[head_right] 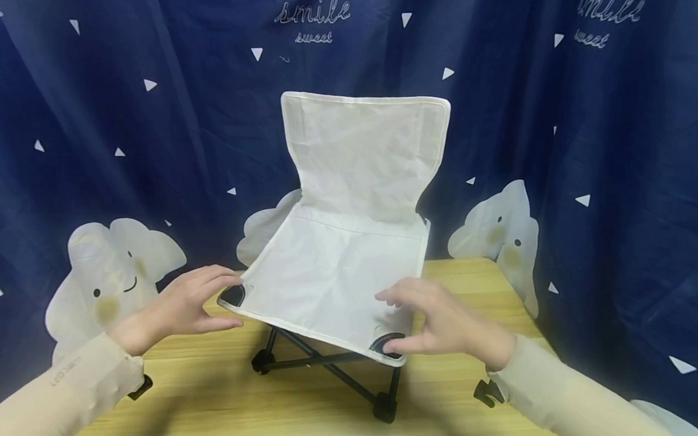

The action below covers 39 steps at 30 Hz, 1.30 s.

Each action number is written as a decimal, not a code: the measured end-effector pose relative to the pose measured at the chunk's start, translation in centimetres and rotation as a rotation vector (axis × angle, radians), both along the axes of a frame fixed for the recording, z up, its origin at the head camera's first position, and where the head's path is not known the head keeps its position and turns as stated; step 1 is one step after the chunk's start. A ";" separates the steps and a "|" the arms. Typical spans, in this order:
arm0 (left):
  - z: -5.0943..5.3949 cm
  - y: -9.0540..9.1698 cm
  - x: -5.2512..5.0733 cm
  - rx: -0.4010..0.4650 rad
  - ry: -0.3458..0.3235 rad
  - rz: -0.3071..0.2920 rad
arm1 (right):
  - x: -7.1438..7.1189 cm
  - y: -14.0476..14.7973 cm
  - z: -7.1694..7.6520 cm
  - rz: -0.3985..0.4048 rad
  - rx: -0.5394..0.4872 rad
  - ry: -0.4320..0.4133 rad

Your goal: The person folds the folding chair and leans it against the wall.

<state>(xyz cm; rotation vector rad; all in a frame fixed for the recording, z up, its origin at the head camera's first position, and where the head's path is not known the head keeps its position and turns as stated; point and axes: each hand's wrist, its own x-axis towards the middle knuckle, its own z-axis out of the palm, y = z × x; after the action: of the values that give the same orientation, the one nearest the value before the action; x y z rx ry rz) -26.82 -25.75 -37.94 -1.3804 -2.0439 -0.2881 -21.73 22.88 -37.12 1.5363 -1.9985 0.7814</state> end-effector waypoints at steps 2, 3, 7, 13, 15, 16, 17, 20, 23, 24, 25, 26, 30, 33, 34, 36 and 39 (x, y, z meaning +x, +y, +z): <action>-0.2 -0.1 0.1 -0.017 -0.020 0.014 | 0.1 -0.1 -0.2 0.016 -0.011 0.017; -0.3 -0.1 0.1 -0.024 -0.027 0.024 | 0.2 -0.1 -0.3 0.025 -0.016 0.024; -0.7 -0.2 0.2 -0.027 -0.030 0.045 | 0.3 -0.1 -0.5 0.048 -0.025 0.038; -1.3 -0.4 0.1 0.002 -0.035 0.024 | 0.6 -0.3 -0.7 0.077 -0.029 0.066; -1.5 -0.4 0.0 0.016 -0.045 0.022 | 0.7 -0.3 -0.8 0.093 -0.029 0.067; -1.6 -0.5 0.0 0.023 -0.052 0.026 | 0.7 -0.4 -0.8 0.102 -0.028 0.065; -1.7 -0.5 0.1 0.033 -0.062 0.028 | 0.8 -0.4 -0.9 0.108 -0.026 0.065; -2.1 -0.6 0.1 0.067 -0.103 0.034 | 0.9 -0.5 -1.1 0.119 -0.017 0.062; -2.3 -0.6 0.2 0.097 -0.146 0.048 | 1.1 -0.6 -1.3 0.113 -0.009 0.065; -2.4 -0.6 0.2 0.109 -0.159 0.050 | 1.1 -0.6 -1.3 0.111 -0.007 0.064; -2.5 -0.6 0.2 0.118 -0.167 0.054 | 1.2 -0.6 -1.3 0.107 -0.006 0.067; -2.5 -0.6 0.2 0.127 -0.173 0.057 | 1.2 -0.6 -1.4 0.105 -0.006 0.068; -2.7 -0.7 0.2 0.161 -0.200 0.055 | 1.4 -0.6 -1.4 0.100 0.006 0.089; -2.8 -0.7 0.3 0.181 -0.213 0.051 | 1.5 -0.6 -1.3 0.098 0.017 0.112; -2.8 -0.7 0.3 0.188 -0.216 0.049 | 1.5 -0.6 -1.3 0.097 0.020 0.118; -2.8 -0.7 0.3 0.197 -0.207 0.044 | 1.6 -0.5 -1.3 0.090 0.026 0.130; -2.8 -0.6 0.2 0.206 -0.189 0.031 | 1.7 -0.4 -1.3 0.075 0.036 0.141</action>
<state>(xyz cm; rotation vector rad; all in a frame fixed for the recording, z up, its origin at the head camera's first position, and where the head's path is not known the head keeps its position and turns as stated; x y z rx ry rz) -26.58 -26.32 -40.69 -1.2332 -2.1172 -0.6189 -20.06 22.46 -38.40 1.6480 -1.8714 0.6502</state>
